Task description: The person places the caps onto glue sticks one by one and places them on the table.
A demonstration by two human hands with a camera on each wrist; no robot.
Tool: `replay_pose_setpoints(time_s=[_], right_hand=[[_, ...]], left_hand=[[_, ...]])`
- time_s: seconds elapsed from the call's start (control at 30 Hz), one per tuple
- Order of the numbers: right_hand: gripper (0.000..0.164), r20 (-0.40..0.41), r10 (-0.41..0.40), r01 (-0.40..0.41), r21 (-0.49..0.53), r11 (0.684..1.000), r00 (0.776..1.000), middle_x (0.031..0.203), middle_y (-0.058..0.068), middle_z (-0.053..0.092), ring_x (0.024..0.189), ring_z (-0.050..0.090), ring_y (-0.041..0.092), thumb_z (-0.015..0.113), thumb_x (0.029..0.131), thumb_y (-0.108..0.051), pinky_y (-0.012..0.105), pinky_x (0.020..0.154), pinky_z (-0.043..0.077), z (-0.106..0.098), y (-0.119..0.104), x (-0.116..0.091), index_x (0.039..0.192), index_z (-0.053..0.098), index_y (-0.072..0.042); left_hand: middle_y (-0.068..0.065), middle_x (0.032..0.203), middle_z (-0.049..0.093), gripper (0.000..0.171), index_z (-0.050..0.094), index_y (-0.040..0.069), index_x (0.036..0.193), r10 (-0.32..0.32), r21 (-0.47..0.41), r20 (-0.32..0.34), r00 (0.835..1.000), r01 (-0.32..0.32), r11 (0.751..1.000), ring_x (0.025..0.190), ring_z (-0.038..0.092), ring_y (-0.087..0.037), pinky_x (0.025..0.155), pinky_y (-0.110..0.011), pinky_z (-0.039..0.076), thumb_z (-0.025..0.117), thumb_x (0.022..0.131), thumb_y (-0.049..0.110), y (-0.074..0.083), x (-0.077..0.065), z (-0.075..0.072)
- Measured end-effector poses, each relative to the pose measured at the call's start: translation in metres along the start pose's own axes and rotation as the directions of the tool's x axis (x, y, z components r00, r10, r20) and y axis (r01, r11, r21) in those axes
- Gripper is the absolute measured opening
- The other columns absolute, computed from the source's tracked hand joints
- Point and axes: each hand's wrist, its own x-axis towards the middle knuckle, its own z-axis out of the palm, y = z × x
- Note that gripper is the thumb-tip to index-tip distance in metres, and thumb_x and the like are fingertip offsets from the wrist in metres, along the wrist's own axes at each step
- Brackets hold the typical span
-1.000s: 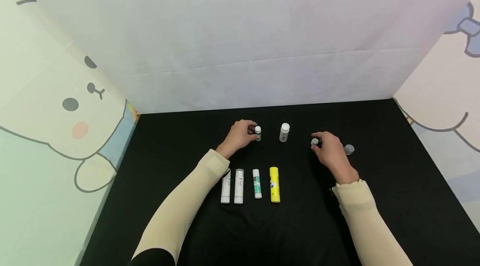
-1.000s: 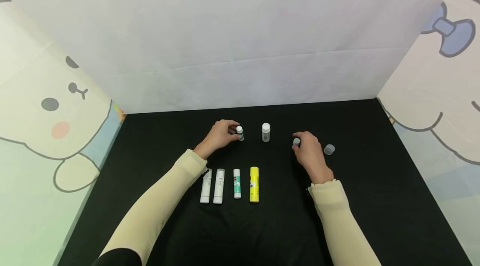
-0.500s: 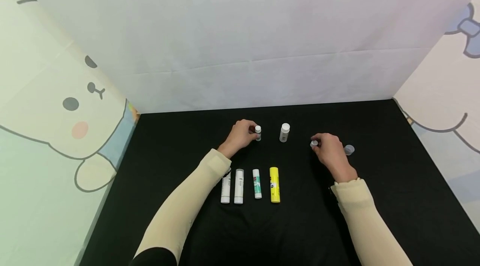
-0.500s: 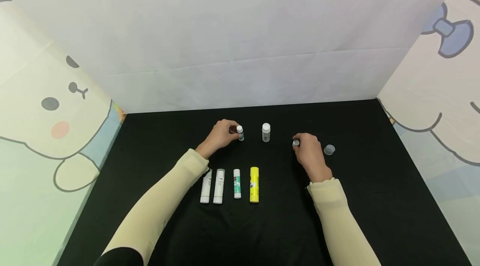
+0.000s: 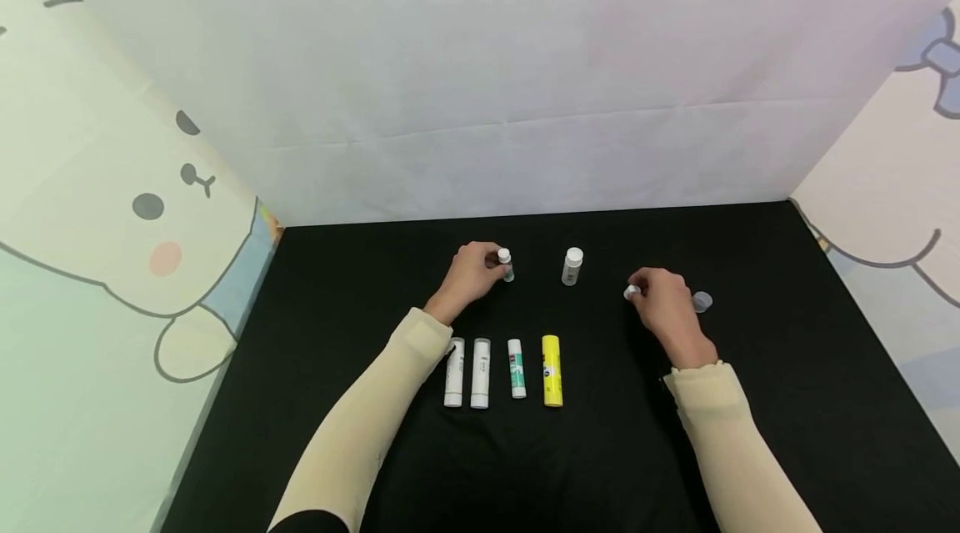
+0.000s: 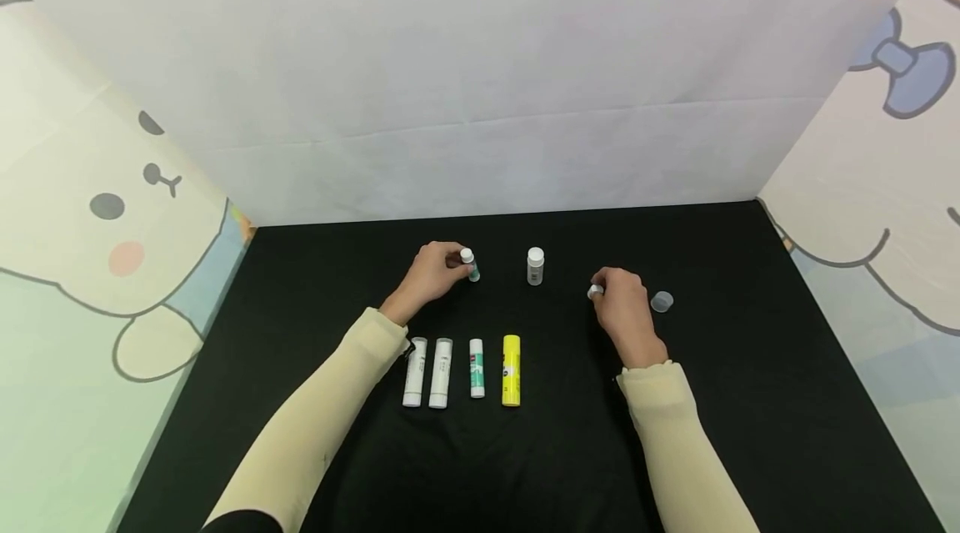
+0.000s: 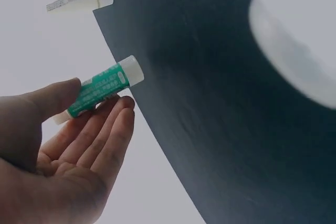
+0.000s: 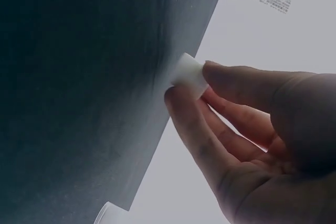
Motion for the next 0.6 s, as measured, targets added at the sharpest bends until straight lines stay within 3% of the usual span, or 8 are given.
replay_pose_setpoints(time_s=[0.23, 0.6], right_hand=[[0.021, -0.060, -0.001, 0.002, 0.028, 1.000, 0.998, 0.109, 0.031, 0.071, 0.093, 0.069, 0.042, 0.067, 0.101, -0.001, 0.054, 0.077, 0.056, -0.002, -0.005, -0.010, 0.118, 0.071, 0.010], [0.022, -0.101, -0.029, 0.035, 0.065, 0.997, 0.994, 0.109, 0.029, 0.073, 0.097, 0.071, 0.042, 0.068, 0.101, 0.000, 0.055, 0.079, 0.059, -0.005, -0.014, -0.023, 0.120, 0.072, 0.009]], left_hand=[[-0.014, 0.121, 0.075, 0.029, 0.072, 0.002, 0.130, -0.001, -0.044, -0.064, 0.998, -0.002, 0.999, 0.111, 0.073, -0.027, 0.093, -0.040, 0.060, 0.072, 0.102, 0.012, 0.000, -0.014, -0.005], [-0.012, 0.114, 0.076, 0.027, 0.073, 0.003, 0.128, 0.061, -0.105, -0.166, 0.984, -0.080, 0.991, 0.102, 0.073, -0.026, 0.087, -0.040, 0.061, 0.073, 0.102, 0.011, 0.010, -0.044, -0.008]])
